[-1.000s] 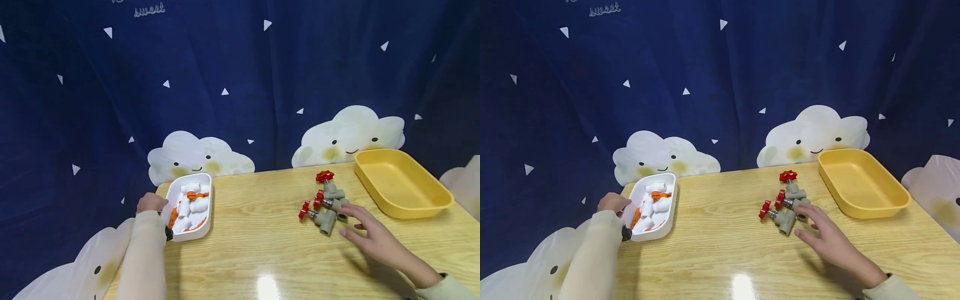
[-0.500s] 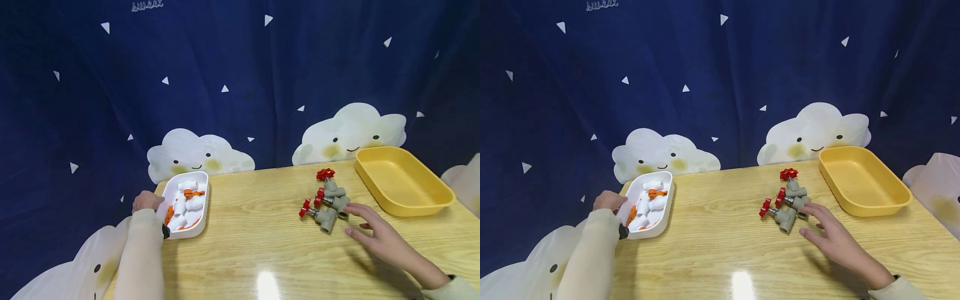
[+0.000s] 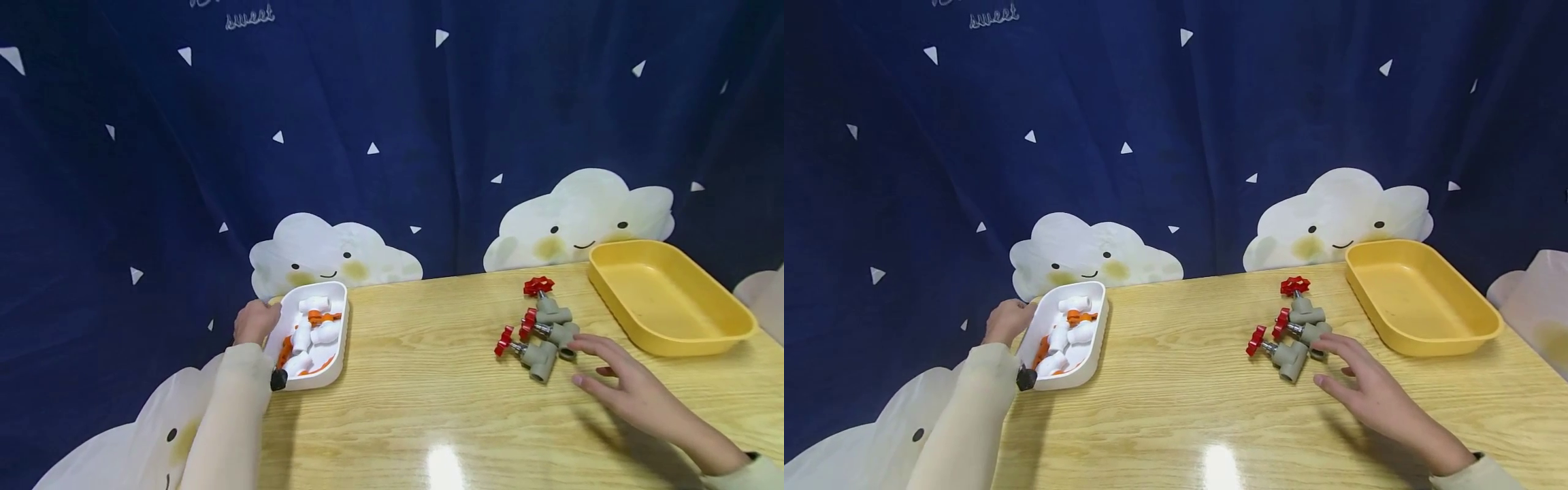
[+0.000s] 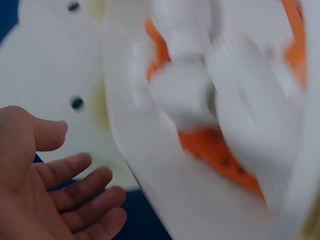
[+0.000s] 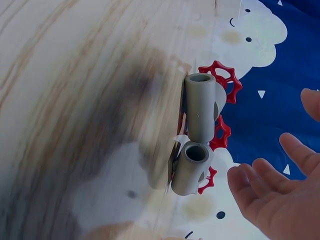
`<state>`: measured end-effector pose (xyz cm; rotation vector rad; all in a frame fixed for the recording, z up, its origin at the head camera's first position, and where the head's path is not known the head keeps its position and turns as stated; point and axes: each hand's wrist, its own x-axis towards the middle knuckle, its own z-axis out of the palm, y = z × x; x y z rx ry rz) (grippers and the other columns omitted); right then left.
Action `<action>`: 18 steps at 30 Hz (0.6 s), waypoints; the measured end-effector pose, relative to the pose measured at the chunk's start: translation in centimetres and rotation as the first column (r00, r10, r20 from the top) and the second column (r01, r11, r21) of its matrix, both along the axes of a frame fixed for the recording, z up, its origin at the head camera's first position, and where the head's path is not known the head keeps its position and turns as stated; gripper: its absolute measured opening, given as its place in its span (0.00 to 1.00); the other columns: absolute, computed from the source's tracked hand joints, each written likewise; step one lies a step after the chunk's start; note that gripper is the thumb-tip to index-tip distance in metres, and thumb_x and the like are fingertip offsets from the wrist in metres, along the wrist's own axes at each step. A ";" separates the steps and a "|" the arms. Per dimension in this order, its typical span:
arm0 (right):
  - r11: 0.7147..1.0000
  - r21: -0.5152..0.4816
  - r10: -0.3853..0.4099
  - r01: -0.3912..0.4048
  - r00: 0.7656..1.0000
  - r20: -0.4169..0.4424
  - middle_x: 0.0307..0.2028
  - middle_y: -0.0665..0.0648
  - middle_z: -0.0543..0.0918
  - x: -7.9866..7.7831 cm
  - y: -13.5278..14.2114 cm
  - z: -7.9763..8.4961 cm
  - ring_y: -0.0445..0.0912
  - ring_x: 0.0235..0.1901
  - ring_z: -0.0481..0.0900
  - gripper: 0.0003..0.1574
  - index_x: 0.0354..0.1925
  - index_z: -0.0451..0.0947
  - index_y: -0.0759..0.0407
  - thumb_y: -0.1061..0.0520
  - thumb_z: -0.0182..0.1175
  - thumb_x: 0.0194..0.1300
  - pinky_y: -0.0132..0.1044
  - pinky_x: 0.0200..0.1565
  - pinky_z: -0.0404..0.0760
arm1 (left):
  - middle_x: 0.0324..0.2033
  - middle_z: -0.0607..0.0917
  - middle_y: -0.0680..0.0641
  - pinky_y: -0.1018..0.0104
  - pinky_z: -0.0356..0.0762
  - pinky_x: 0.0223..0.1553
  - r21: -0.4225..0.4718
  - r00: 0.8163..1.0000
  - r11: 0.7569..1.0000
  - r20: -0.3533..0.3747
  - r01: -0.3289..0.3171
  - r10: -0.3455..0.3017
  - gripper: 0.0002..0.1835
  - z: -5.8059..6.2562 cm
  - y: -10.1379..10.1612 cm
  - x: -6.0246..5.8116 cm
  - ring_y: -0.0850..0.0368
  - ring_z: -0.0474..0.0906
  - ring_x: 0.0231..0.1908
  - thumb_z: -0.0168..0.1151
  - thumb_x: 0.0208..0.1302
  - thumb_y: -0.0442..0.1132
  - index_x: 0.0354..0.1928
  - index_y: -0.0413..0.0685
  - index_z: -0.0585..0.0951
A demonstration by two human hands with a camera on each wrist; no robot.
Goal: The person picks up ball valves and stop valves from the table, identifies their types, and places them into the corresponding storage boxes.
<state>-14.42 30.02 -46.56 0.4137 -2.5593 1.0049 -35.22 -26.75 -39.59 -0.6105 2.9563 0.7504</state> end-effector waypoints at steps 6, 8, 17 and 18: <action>1.000 -0.001 0.016 -0.016 0.999 -0.042 0.61 0.22 0.61 0.2 0.3 0.1 0.14 0.59 0.58 0.30 0.60 0.74 0.54 0.64 0.68 0.60 0.24 0.41 0.79 | 0.59 0.77 0.34 0.41 0.71 0.61 0.076 0.988 0.996 -0.149 0.045 -0.034 0.26 1.7 3.4 1.3 0.37 0.72 0.57 0.46 0.73 0.50 0.62 0.38 0.72; 1.000 -0.003 0.013 -0.013 0.999 -0.041 0.61 0.23 0.61 0.2 0.4 0.2 0.14 0.59 0.58 0.30 0.60 0.74 0.54 0.64 0.68 0.60 0.22 0.41 0.78 | 0.61 0.77 0.35 0.42 0.69 0.64 0.088 0.963 0.990 -0.255 0.110 -0.085 0.25 2.4 5.0 1.9 0.36 0.72 0.60 0.47 0.72 0.50 0.63 0.40 0.72; 1.000 -0.011 0.025 -0.025 0.999 -0.048 0.62 0.21 0.60 0.1 0.3 0.7 0.15 0.59 0.58 0.30 0.60 0.74 0.55 0.65 0.68 0.60 0.24 0.40 0.77 | 0.62 0.78 0.39 0.42 0.73 0.58 0.008 0.760 0.927 -0.575 0.375 -0.302 0.23 4.0 11.4 6.3 0.38 0.77 0.58 0.56 0.69 0.44 0.63 0.43 0.75; 1.000 -0.007 0.023 -0.023 0.999 -0.047 0.62 0.21 0.60 0.0 0.2 0.7 0.15 0.59 0.58 0.30 0.60 0.74 0.55 0.64 0.68 0.60 0.24 0.40 0.78 | 0.62 0.78 0.39 0.42 0.74 0.57 -0.007 0.744 0.924 -0.591 0.383 -0.313 0.23 4.0 11.8 6.8 0.39 0.78 0.58 0.57 0.69 0.44 0.63 0.43 0.75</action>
